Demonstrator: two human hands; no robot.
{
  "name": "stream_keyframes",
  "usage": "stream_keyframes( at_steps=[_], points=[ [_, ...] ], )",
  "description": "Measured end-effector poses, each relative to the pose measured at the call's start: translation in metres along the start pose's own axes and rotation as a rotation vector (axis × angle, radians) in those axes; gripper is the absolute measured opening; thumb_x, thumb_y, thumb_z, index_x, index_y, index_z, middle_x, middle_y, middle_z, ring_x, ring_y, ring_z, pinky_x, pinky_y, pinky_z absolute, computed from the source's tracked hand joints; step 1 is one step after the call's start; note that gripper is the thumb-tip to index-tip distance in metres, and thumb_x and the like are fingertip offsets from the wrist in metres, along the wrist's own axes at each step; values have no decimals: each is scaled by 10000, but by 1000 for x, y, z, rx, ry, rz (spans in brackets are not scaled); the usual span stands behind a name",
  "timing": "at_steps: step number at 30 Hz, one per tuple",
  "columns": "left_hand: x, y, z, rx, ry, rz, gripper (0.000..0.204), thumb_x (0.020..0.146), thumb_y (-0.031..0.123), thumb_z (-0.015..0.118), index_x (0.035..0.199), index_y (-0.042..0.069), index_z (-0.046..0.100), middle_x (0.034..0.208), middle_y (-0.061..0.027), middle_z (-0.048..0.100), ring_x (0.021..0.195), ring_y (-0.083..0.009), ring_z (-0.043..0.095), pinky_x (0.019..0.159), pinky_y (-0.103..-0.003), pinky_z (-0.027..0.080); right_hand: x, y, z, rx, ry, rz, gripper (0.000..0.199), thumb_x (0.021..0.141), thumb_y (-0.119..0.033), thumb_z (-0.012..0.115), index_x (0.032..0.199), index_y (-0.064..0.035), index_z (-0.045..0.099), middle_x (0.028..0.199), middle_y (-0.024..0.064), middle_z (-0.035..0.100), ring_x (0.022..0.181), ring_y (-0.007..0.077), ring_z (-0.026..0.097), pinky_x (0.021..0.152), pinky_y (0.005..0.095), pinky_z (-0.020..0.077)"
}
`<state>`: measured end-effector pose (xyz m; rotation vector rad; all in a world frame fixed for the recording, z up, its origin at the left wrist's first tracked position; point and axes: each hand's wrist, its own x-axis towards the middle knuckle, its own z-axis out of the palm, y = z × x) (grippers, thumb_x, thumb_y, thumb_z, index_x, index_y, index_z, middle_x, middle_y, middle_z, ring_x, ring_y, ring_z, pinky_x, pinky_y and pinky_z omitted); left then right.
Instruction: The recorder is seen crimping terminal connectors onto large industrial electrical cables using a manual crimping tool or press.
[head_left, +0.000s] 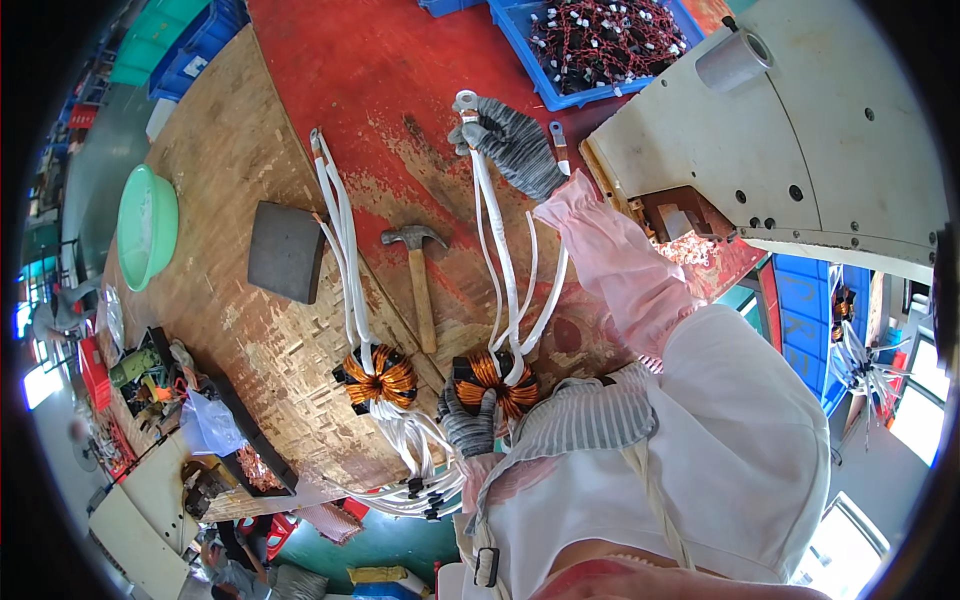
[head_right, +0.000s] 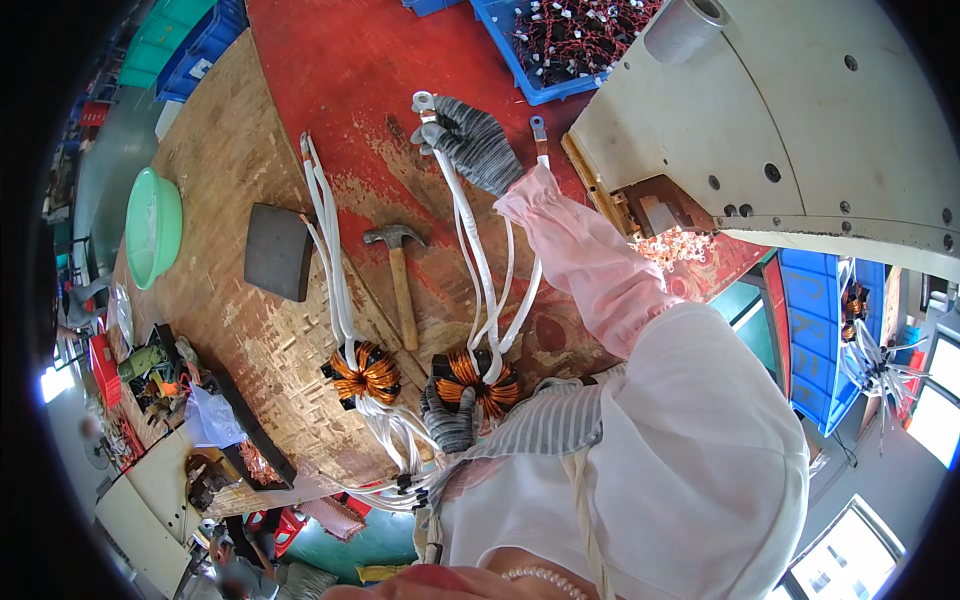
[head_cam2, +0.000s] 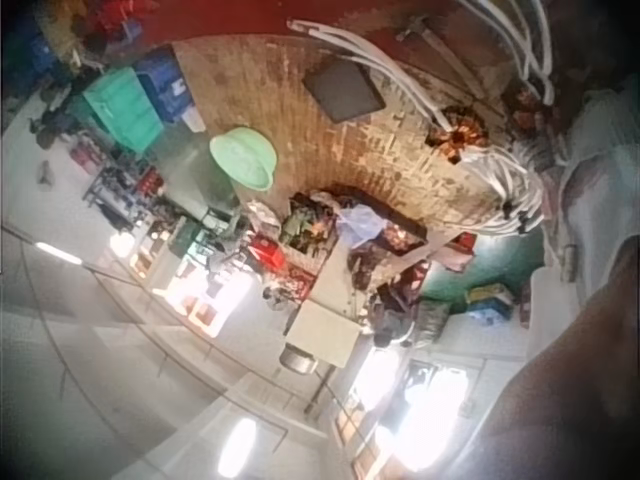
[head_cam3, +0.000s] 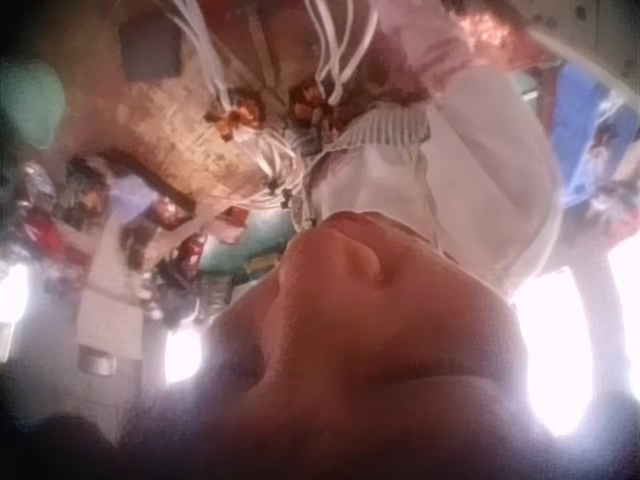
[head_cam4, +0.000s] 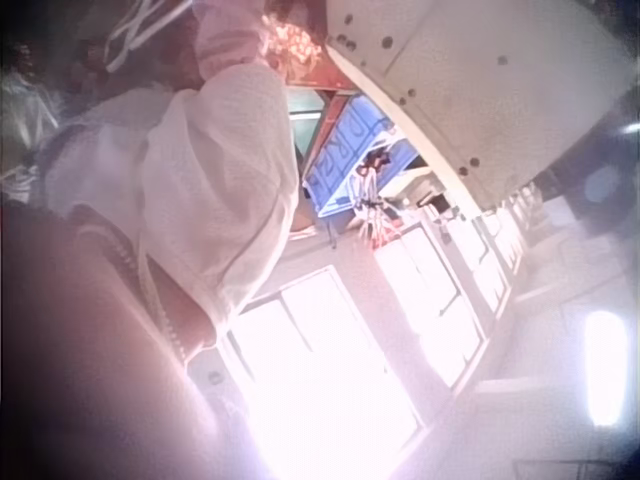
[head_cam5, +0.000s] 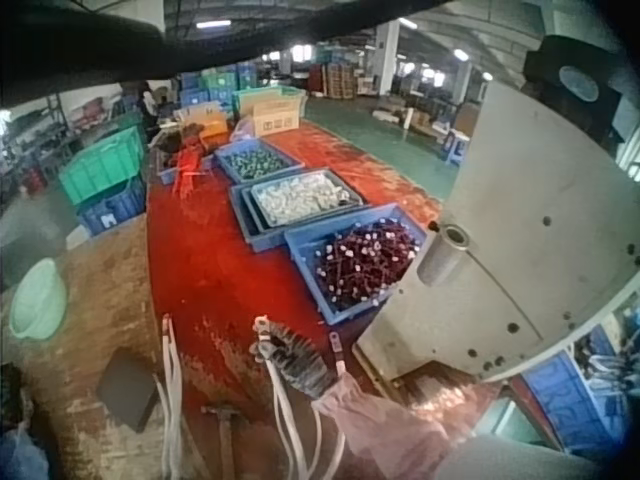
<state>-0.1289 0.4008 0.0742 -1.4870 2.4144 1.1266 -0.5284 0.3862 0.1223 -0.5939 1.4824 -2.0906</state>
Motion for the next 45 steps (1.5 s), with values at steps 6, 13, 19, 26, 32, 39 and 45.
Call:
stream_keyframes(
  at_steps=[6,13,19,26,32,39,45],
  points=[
    [2,5,-1,28,-4,20,762,609,361,735,1221,67,389,1136,-210,449,1024,-385,453,863,-444,377,-6,-9,17,-163,-48,-62,335,858,-106,520,1168,1,454,901,82,597,817,132,580,750,256,487],
    [-1,8,-2,56,50,77,661,645,296,723,1177,34,432,1094,-203,468,978,-361,477,844,-419,394,-19,-27,31,-446,-108,-165,322,863,-116,514,1166,-19,466,897,62,613,805,117,588,748,242,476],
    [0,7,-3,26,47,84,667,641,284,728,1177,26,425,1098,-205,466,987,-363,473,849,-423,390,-29,-46,41,-501,-143,-165,290,854,-152,529,1125,-50,509,925,74,638,880,129,606,772,240,468],
    [0,9,0,8,49,80,688,616,288,737,1180,49,424,1095,-198,468,1003,-364,463,861,-429,379,-37,-47,41,-581,-235,-372,256,820,-95,566,1071,-50,539,905,90,644,873,176,623,752,276,485],
    [-1,3,1,43,45,48,724,591,330,741,1179,50,424,1103,-204,459,1020,-368,444,885,-431,359,-37,-46,41,-524,-269,-321,256,828,-86,553,1079,-43,533,926,91,640,887,178,617,764,281,483],
    [1,4,4,13,20,77,721,605,331,727,1198,69,413,1106,-199,471,1024,-370,447,876,-439,363,-19,-46,28,-189,-100,-122,203,869,-168,520,1008,-25,557,893,58,611,798,118,568,727,251,462],
    [-4,-9,-9,159,32,163,677,694,339,665,1246,72,376,1120,-207,490,1039,-330,467,852,-415,397,6,0,37,-404,-63,-287,178,887,-161,466,909,-24,576,751,56,568,672,129,531,609,276,439]
  ],
)
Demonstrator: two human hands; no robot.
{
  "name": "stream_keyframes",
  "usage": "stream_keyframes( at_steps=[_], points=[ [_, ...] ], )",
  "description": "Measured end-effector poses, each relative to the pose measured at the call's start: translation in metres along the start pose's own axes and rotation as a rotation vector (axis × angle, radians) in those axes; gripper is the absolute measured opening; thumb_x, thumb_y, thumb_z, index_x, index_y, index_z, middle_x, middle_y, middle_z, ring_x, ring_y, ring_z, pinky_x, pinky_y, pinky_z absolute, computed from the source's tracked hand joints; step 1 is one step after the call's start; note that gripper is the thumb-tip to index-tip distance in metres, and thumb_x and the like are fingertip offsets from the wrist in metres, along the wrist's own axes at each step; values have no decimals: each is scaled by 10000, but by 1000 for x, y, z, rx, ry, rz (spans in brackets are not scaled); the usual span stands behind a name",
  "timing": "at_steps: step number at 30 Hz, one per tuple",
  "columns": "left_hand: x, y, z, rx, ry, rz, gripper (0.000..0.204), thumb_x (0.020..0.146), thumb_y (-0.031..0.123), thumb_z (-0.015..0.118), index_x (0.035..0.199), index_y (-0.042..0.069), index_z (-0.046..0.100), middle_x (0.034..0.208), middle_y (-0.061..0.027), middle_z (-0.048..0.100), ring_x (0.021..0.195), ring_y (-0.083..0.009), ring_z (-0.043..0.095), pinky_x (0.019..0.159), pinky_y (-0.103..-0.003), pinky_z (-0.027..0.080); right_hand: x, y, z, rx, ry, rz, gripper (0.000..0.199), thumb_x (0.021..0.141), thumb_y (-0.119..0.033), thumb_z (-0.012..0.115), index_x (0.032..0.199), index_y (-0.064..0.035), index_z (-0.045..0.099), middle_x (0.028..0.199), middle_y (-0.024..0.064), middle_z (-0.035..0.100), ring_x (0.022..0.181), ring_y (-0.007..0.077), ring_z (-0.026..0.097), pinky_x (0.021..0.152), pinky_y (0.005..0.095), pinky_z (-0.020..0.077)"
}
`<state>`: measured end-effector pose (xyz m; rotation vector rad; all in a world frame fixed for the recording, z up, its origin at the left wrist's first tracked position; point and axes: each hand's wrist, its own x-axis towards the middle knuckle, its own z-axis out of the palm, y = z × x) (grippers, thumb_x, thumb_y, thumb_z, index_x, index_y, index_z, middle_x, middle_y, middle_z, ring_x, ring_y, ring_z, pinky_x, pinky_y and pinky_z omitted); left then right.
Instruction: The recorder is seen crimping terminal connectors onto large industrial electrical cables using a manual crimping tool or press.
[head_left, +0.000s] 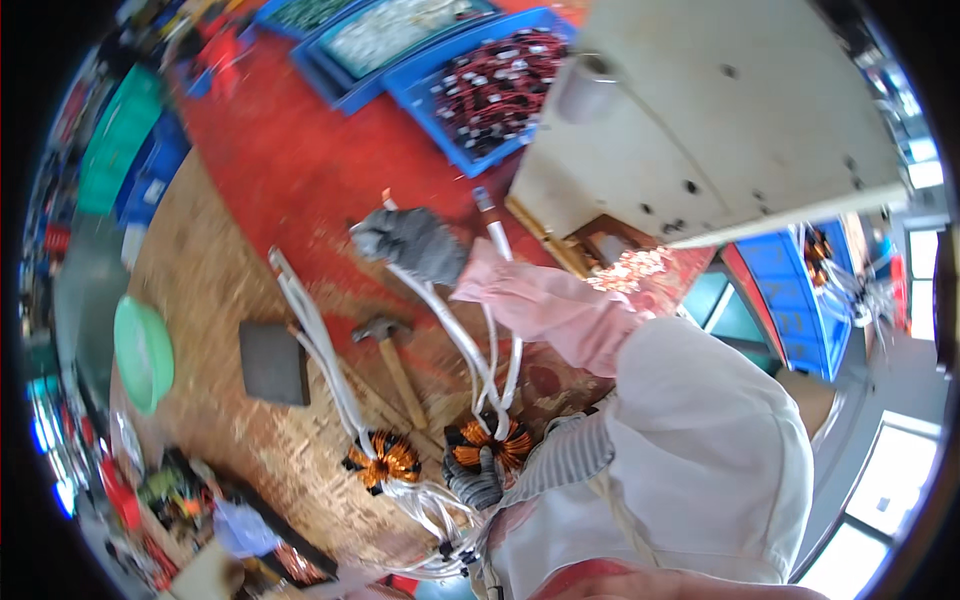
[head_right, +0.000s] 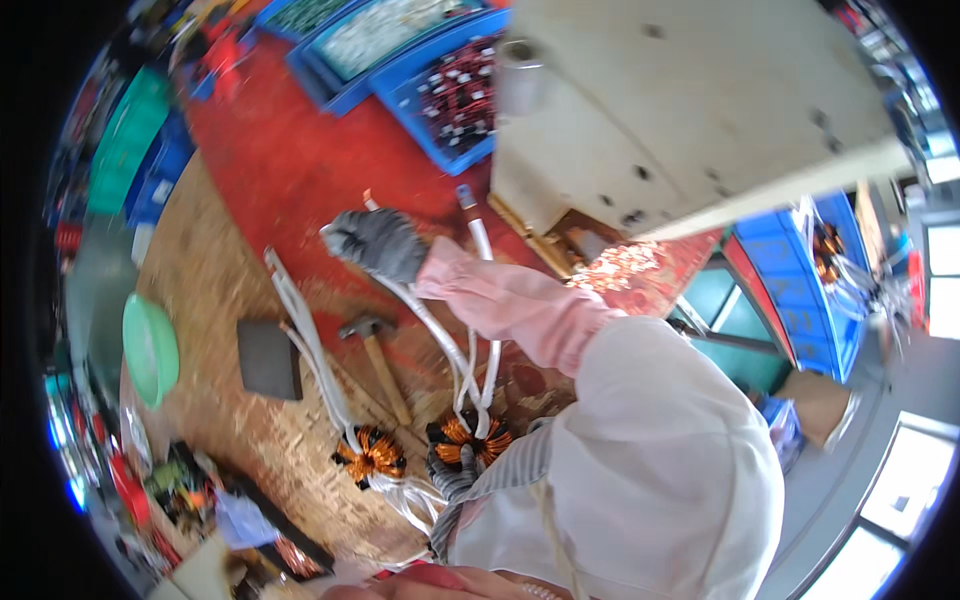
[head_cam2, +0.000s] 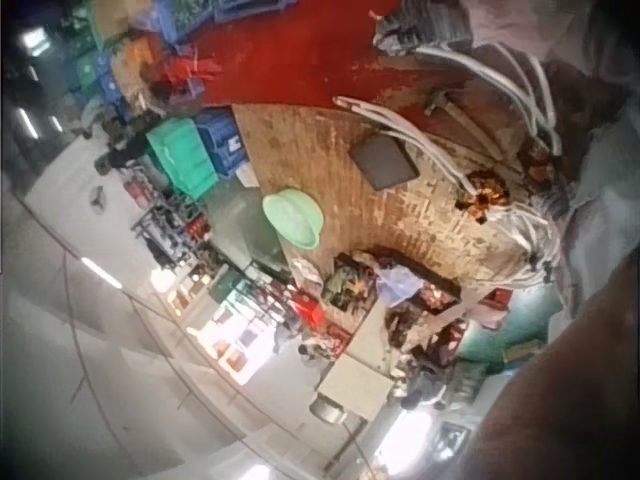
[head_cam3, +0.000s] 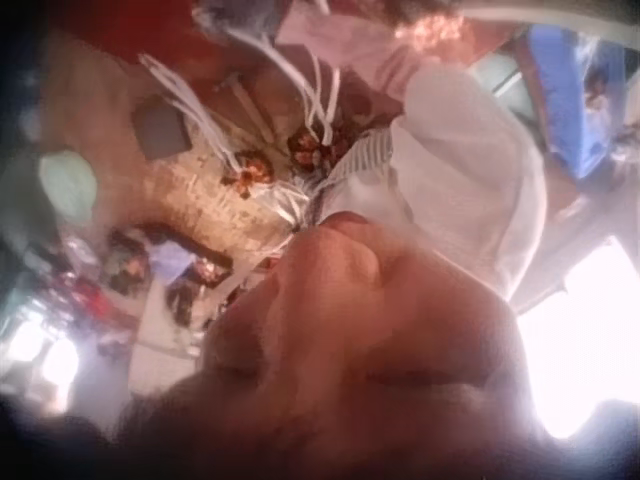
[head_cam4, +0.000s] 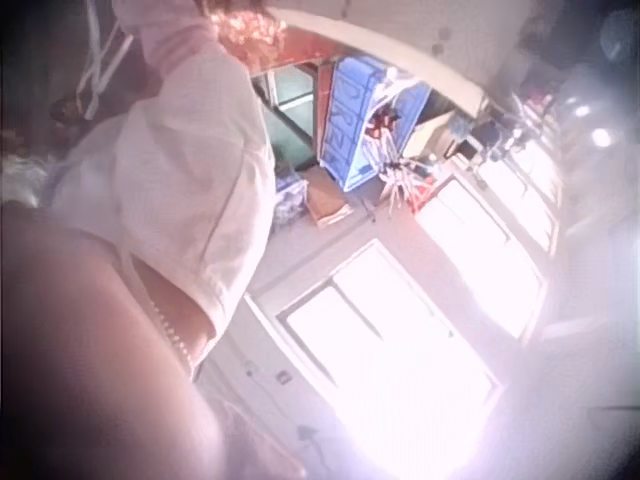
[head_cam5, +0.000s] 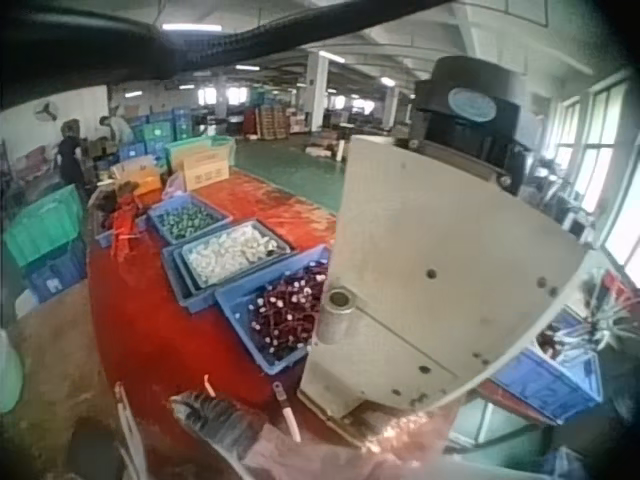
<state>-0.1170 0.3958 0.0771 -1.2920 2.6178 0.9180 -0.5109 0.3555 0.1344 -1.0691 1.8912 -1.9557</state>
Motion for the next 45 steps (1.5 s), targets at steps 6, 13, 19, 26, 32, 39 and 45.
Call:
stream_keyframes(
  at_steps=[6,13,19,26,32,39,45],
  points=[
    [59,9,-51,-6,251,252,609,725,307,627,1229,63,390,1053,-180,494,988,-301,478,846,-401,404,22,43,-28,621,-36,302,175,857,-129,459,855,2,576,699,57,581,648,121,548,595,272,448],
    [79,24,-60,-110,146,359,530,760,271,582,1210,53,406,975,-148,497,928,-267,492,839,-384,412,-14,-48,6,-284,226,9,122,724,-217,559,772,-118,612,736,70,631,681,258,595,588,344,445],
    [95,77,-58,-253,50,452,465,790,240,544,1194,44,420,909,-121,501,877,-238,503,834,-369,419,-40,-92,-12,-339,182,142,95,738,-242,537,769,-175,598,687,62,604,676,266,583,548,404,437],
    [148,193,-36,-372,65,668,393,826,204,499,1175,34,436,831,-89,504,818,-204,517,827,-352,427,-55,-91,-22,-589,642,-70,205,693,-256,571,862,-141,575,889,24,572,831,221,520,669,361,449],
    [265,225,-46,-882,-198,464,420,834,188,468,1186,-31,399,914,-114,506,851,-183,527,758,-309,480,-247,-105,-219,-540,379,-102,116,786,-126,523,764,-74,623,726,64,605,699,265,577,633,338,467],
    [239,240,-38,-1133,-140,458,436,870,327,440,1219,74,372,635,-34,485,543,-160,472,614,-357,425,-282,27,-433,-1348,693,608,243,782,-143,486,1003,-157,584,951,76,587,901,260,548,720,385,466],
    [267,222,-22,-1374,-333,516,370,869,315,456,1182,121,420,770,-64,519,648,-164,491,612,-364,443,-263,50,-479,-1571,230,1132,346,862,-206,409,1199,-144,460,1031,83,566,984,262,541,780,393,468]
  ],
)
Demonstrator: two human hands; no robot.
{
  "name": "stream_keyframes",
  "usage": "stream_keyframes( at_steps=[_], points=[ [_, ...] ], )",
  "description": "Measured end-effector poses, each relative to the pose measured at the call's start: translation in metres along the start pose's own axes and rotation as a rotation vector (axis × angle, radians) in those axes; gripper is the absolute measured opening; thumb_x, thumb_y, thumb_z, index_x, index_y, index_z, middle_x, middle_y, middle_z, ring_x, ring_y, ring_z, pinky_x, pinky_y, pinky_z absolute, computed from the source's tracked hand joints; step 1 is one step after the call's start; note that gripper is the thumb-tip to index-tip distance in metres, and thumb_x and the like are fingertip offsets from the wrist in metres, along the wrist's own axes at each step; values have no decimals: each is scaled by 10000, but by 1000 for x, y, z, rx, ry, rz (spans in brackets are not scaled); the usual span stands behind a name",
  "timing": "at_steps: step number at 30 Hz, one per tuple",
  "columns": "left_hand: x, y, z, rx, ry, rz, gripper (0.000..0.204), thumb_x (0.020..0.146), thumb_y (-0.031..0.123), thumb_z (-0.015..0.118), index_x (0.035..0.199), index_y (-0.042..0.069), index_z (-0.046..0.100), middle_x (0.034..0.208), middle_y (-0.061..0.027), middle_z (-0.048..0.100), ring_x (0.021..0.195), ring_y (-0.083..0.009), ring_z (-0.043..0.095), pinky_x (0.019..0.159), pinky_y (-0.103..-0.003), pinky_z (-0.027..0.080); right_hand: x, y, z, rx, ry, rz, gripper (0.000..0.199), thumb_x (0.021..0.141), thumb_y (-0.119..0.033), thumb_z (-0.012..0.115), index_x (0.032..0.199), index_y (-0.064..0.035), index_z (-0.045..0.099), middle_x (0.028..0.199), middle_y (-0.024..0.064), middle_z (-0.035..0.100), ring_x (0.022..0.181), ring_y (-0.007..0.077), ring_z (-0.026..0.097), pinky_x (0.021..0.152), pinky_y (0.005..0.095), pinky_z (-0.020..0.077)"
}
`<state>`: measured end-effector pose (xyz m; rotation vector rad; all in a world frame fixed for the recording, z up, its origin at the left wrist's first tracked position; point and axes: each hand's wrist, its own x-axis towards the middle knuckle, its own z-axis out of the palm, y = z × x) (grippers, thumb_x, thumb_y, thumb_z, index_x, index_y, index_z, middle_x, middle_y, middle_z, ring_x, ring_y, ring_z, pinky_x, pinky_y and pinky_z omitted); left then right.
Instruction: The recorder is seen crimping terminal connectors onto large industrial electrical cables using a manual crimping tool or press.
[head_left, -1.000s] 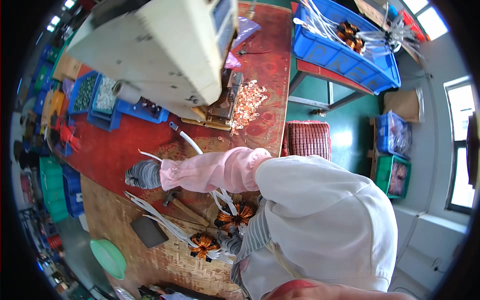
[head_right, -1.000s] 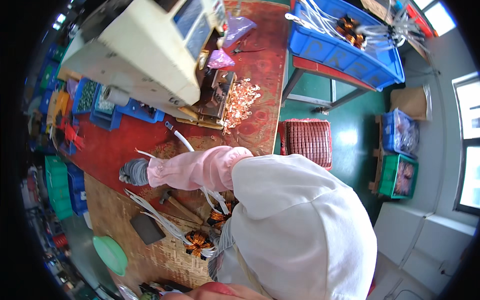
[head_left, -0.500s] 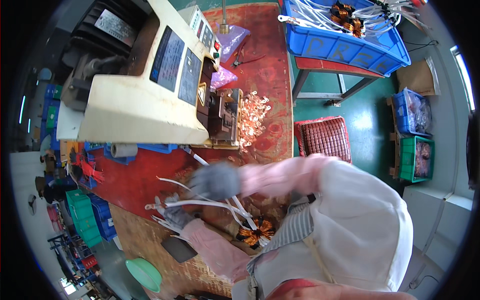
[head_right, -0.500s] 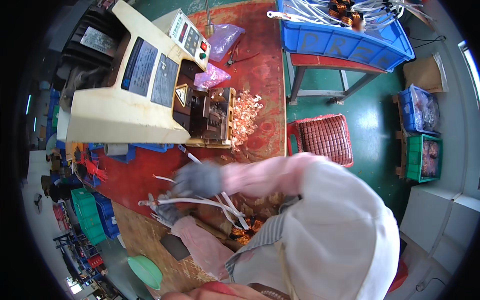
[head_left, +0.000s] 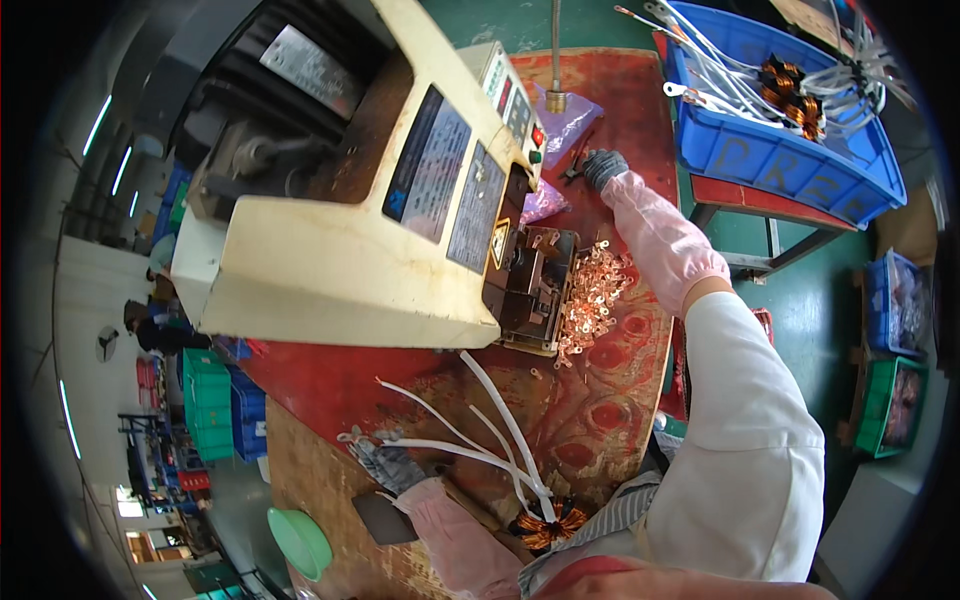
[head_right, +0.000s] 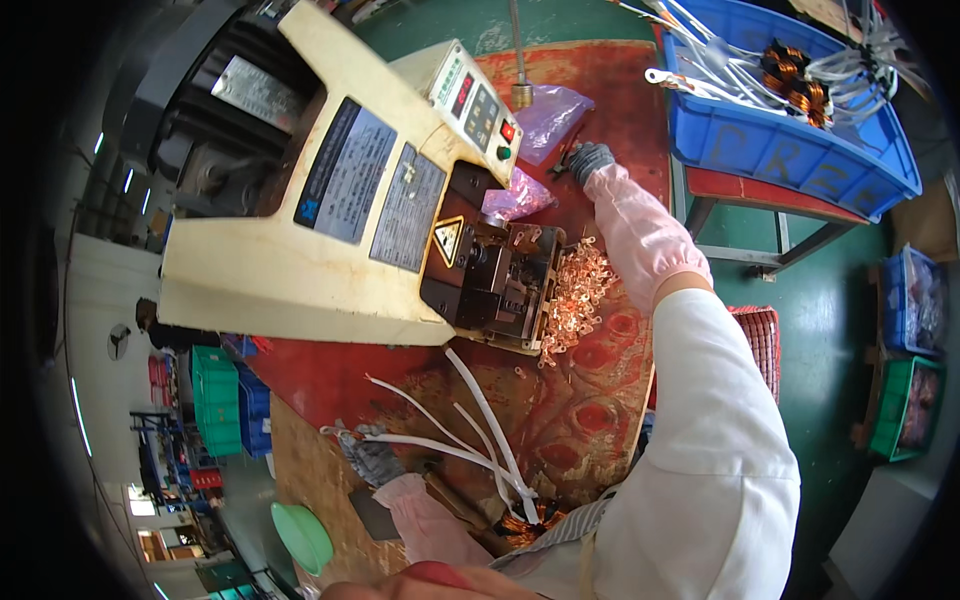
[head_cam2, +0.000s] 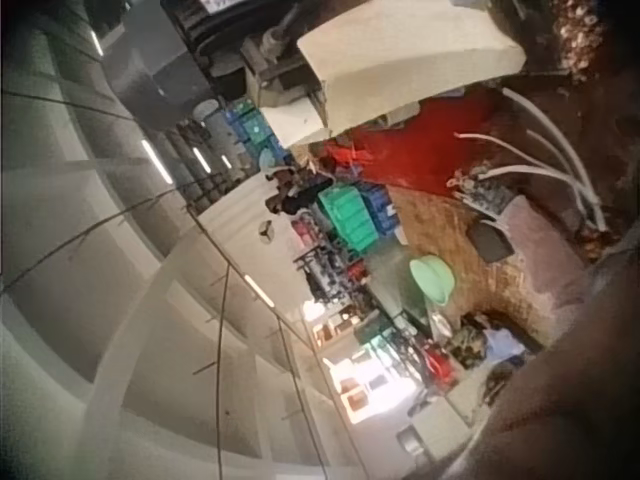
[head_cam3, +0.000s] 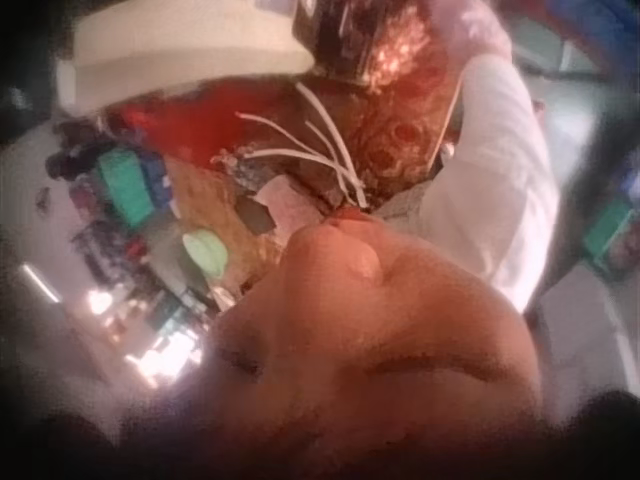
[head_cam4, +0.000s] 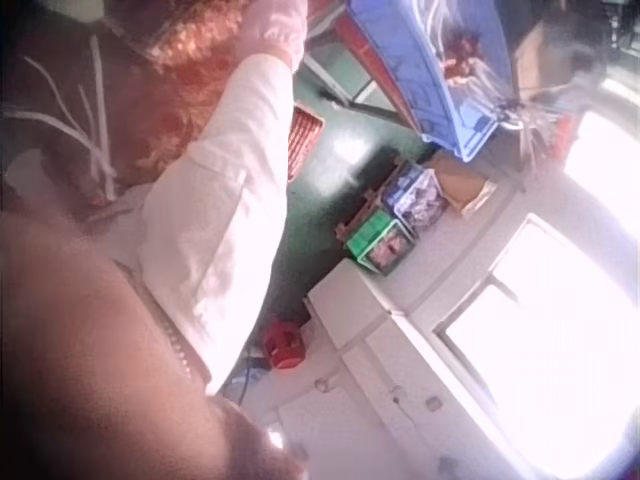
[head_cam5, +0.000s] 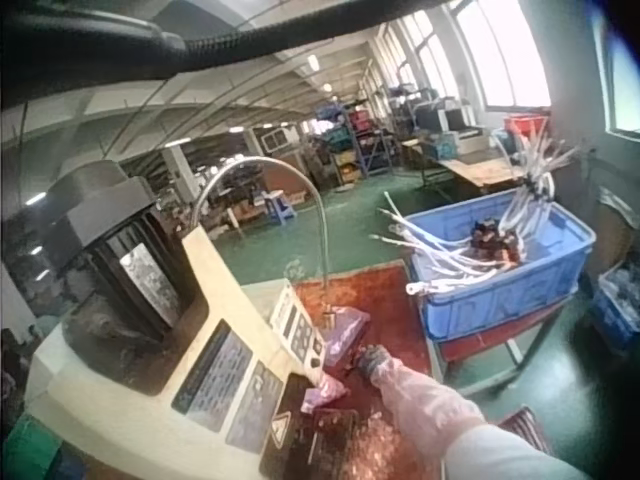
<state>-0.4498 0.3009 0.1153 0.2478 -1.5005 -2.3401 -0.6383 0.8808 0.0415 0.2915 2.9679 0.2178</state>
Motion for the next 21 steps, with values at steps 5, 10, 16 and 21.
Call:
stream_keyframes(
  at_steps=[5,10,16,21],
  points=[
    [10,10,-71,-129,-369,50,350,864,259,463,1181,111,444,953,-112,543,792,-194,530,685,-377,466,-45,22,-68,426,252,-39,277,783,-140,488,1052,-133,555,959,150,561,882,313,555,739,378,459],
    [-28,27,42,-49,-202,163,387,889,165,382,1245,14,387,1154,-135,485,1008,-278,491,902,-469,414,-244,57,-123,1109,264,-193,195,851,-117,472,1025,-42,521,893,96,575,811,173,544,709,294,423],
    [-23,11,23,-107,-4,247,243,817,58,571,1054,2,564,852,-98,586,683,-155,558,601,-294,501,-413,12,-135,1314,-1082,-38,353,798,-373,592,903,-37,573,678,12,527,608,90,498,567,232,413],
    [-50,33,31,126,35,243,212,858,74,511,1052,-1,547,790,-48,585,687,-100,526,637,-239,446,-469,-41,-104,2111,-1108,153,348,797,-263,606,1015,-10,507,962,103,575,908,234,559,841,380,439]
  ],
)
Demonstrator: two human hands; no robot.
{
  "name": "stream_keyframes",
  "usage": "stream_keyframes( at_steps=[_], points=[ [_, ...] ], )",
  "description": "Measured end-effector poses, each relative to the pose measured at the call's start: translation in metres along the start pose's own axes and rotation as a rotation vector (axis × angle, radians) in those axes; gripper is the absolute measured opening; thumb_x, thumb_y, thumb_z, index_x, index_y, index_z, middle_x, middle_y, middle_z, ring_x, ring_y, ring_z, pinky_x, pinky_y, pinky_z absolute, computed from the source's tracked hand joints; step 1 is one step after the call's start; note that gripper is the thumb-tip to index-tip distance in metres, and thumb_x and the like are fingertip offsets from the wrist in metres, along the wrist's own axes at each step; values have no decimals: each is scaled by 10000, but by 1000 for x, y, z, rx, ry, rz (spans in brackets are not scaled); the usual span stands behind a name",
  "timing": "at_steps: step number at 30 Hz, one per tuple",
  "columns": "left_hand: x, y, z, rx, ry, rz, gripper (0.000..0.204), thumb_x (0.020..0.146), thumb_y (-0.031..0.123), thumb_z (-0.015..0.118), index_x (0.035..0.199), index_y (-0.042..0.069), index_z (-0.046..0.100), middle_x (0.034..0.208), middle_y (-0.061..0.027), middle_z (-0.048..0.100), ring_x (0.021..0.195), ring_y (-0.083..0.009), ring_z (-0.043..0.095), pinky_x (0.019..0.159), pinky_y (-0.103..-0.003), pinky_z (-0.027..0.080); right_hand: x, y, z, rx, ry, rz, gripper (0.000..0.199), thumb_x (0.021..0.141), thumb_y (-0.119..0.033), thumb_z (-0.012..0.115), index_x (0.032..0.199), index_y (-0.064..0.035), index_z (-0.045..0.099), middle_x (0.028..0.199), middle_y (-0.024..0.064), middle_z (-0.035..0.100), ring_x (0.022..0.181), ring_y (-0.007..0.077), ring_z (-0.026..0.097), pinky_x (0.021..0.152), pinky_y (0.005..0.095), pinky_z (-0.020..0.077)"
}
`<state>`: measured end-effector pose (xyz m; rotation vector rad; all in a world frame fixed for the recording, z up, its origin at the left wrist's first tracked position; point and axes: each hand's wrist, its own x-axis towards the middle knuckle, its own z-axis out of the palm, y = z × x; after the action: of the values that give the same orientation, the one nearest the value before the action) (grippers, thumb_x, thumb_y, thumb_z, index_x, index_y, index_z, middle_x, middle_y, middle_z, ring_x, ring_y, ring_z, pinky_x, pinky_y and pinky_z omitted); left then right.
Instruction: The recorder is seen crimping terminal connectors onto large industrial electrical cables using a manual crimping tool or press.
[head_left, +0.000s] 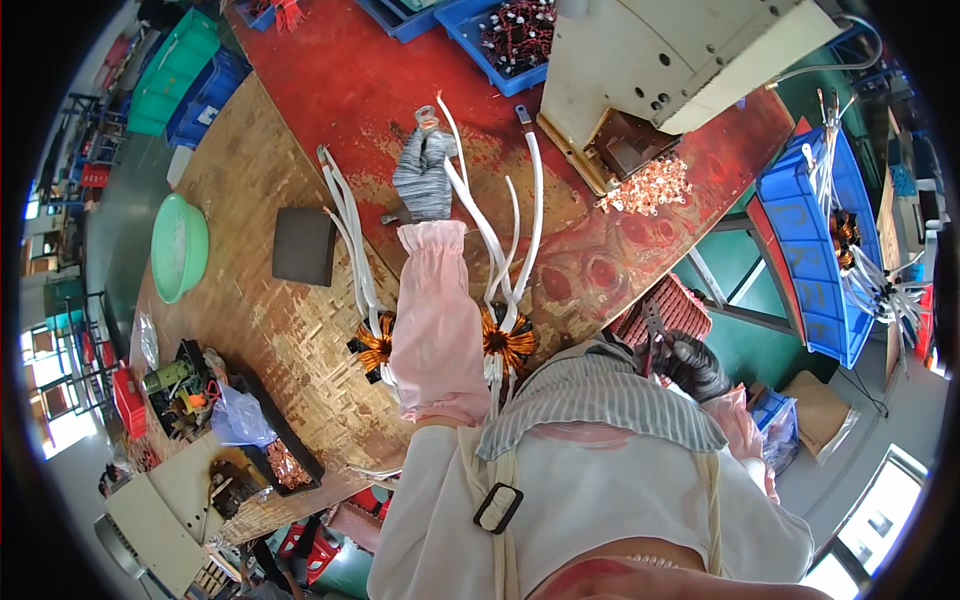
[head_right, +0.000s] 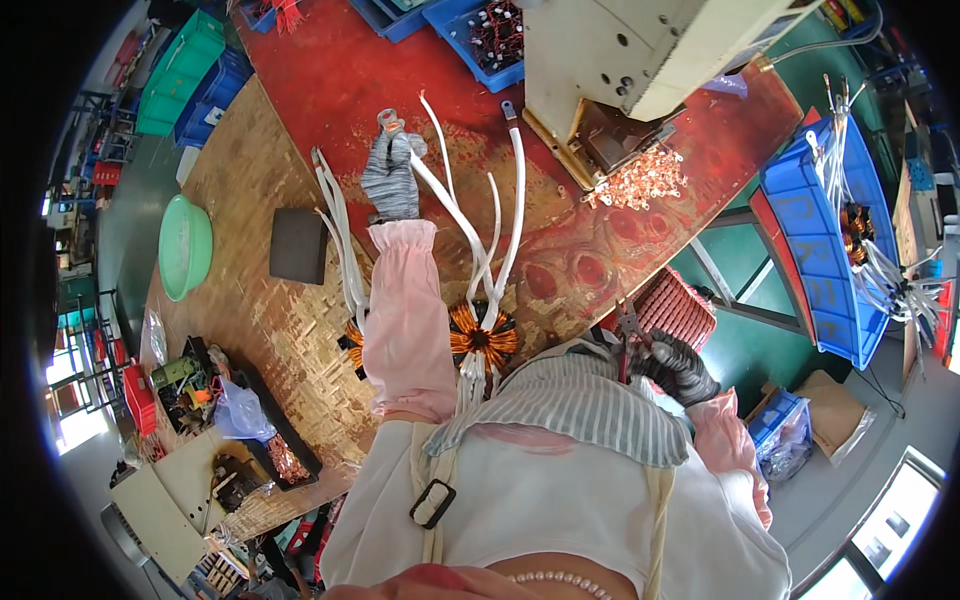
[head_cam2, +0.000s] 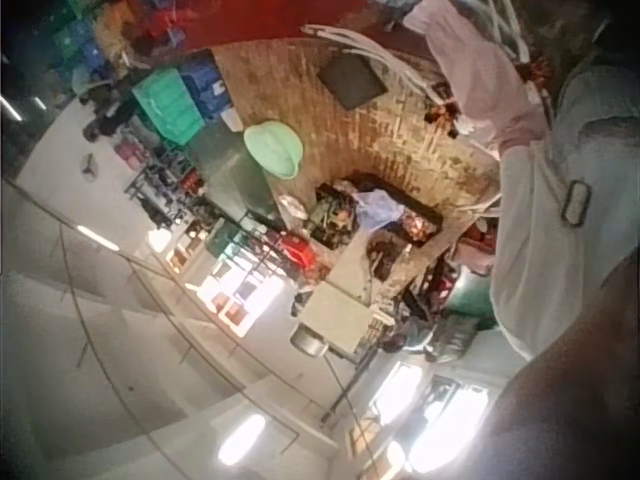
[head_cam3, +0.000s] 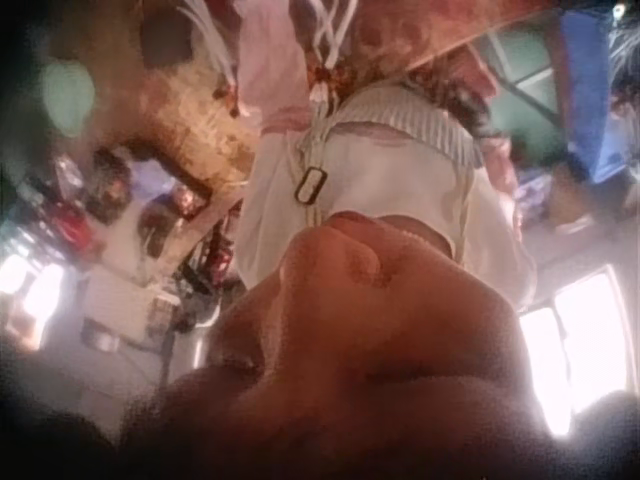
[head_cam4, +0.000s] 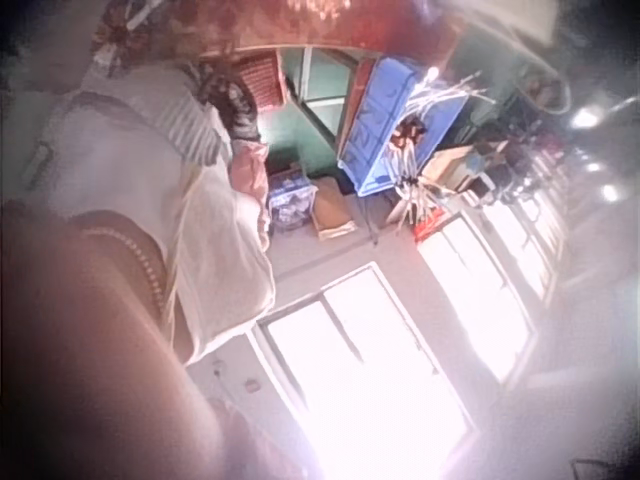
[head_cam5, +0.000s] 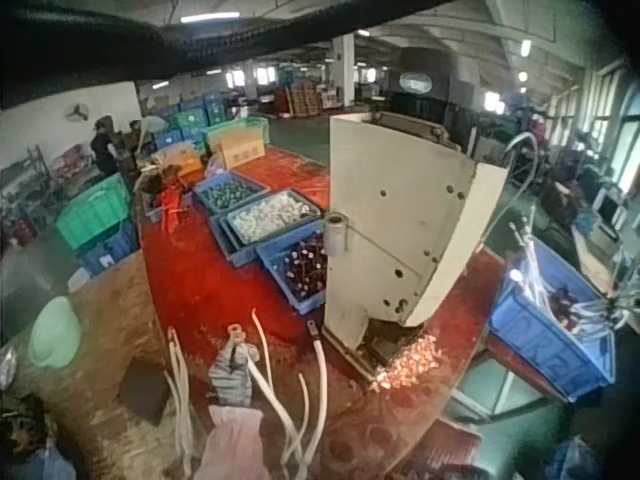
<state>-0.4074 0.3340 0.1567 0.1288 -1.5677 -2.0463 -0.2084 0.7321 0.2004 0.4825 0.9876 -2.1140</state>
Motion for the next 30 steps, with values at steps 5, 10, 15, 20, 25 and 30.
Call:
stream_keyframes(
  at_steps=[5,10,15,20,25,30],
  points=[
    [-3,10,-7,183,-80,71,182,878,73,459,1022,-19,520,748,-33,552,658,-86,496,627,-236,439,-2,16,51,170,-5,105,652,728,-293,671,1246,-24,381,1085,132,556,1008,233,533,921,387,382],
    [11,9,-18,154,-126,-27,171,862,53,462,1005,5,543,710,-62,558,612,-115,506,573,-245,430,57,-16,73,-473,-163,239,456,805,-379,584,1104,-54,471,794,-1,521,746,88,495,707,211,380],
    [12,-2,-18,371,-51,59,189,856,38,469,1024,-1,547,717,-54,554,607,-106,499,551,-247,433,158,-70,196,-2099,322,-714,271,781,-303,595,926,-83,531,831,74,499,757,211,543,615,326,459],
    [6,5,-25,610,79,126,208,854,92,504,1031,-2,560,721,-58,584,596,-100,523,545,-238,443,208,-89,251,-2394,346,-1056,430,683,-272,650,1069,-119,537,878,96,487,866,256,508,705,362,463],
    [4,8,-23,756,149,156,214,841,135,537,1006,6,577,684,-79,604,590,-114,557,541,-250,455,227,-88,255,-2407,381,-1156,379,687,-272,631,1008,-86,551,843,111,503,826,276,499,722,372,444],
    [4,9,-21,789,188,266,203,835,131,542,990,6,582,674,-75,602,576,-116,555,537,-253,456,234,-88,252,-2423,402,-1216,388,690,-277,628,1023,-96,545,856,101,503,828,268,497,728,372,447]
  ],
)
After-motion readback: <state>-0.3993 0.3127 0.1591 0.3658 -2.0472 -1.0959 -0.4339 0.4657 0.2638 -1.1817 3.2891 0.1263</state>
